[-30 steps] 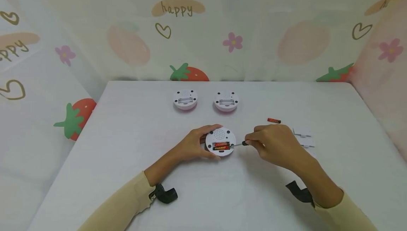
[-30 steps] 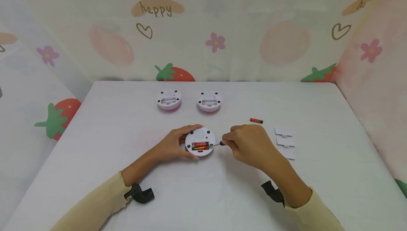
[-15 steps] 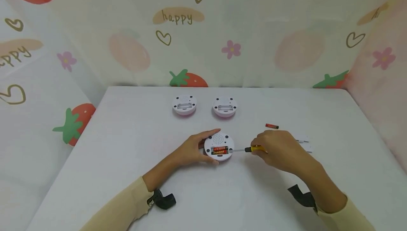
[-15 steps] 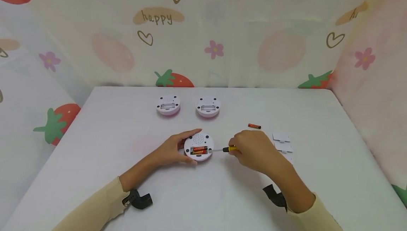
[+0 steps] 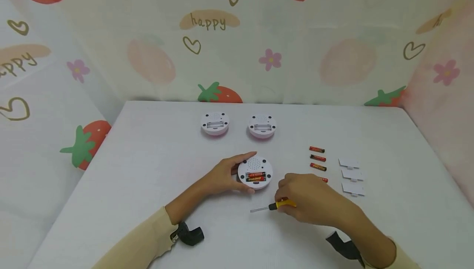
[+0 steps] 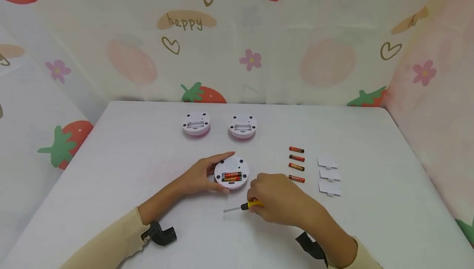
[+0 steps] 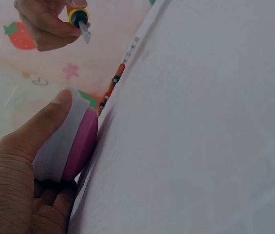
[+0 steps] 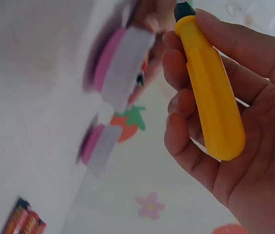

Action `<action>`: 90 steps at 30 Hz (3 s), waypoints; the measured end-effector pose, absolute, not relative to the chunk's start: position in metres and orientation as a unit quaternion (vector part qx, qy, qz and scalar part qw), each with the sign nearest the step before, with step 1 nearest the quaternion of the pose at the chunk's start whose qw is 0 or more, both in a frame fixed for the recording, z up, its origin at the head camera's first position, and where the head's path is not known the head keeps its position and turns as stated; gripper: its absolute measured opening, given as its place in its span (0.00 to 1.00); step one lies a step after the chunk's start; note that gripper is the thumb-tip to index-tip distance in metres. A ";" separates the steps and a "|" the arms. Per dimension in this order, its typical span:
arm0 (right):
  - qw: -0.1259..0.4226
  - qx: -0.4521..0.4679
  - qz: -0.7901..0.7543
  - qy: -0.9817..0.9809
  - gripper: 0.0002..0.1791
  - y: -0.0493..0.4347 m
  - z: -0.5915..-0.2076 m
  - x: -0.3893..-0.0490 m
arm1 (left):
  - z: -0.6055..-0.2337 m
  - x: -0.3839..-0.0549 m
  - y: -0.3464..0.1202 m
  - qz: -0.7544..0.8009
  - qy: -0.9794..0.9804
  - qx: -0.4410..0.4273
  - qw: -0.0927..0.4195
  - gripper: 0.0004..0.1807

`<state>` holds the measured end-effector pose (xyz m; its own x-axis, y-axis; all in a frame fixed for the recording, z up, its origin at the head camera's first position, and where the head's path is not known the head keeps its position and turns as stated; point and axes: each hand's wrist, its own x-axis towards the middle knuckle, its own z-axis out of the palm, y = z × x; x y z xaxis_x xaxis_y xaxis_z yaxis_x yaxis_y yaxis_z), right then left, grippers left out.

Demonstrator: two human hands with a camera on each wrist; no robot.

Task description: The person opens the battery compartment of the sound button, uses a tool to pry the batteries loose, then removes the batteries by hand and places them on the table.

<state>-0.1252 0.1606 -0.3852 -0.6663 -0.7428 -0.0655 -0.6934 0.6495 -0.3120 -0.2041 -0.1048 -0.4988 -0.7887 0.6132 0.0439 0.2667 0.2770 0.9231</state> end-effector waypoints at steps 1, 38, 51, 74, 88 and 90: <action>0.101 -0.402 -0.132 0.900 0.05 0.157 -0.388 -0.124 | -0.499 -0.204 -0.104 0.531 0.783 0.280 0.164 0.56; 0.099 -0.423 -0.085 0.897 0.09 0.126 -0.430 -0.122 | -0.496 -0.203 -0.103 0.545 0.771 0.281 0.171 0.53; -0.114 -0.327 -0.158 0.925 0.13 0.152 -0.413 -0.145 | -0.498 -0.205 -0.103 0.544 0.769 0.288 0.174 0.54; -0.054 -0.318 -0.156 0.934 0.17 0.147 -0.432 -0.156 | -0.498 -0.206 -0.110 0.510 0.786 0.307 0.167 0.54; -0.068 -0.328 -0.121 0.934 0.12 0.142 -0.426 -0.159 | -0.500 -0.205 -0.105 0.520 0.780 0.300 0.174 0.54; -0.061 -0.324 -0.108 0.938 0.12 0.139 -0.422 -0.160 | -0.499 -0.204 -0.104 0.523 0.779 0.298 0.174 0.54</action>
<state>-0.1596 0.1390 -0.4220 -0.7821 -0.5955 0.1837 -0.6217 0.7661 -0.1632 -0.2040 -0.1042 -0.4994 -0.7619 0.6464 0.0409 0.2828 0.2752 0.9188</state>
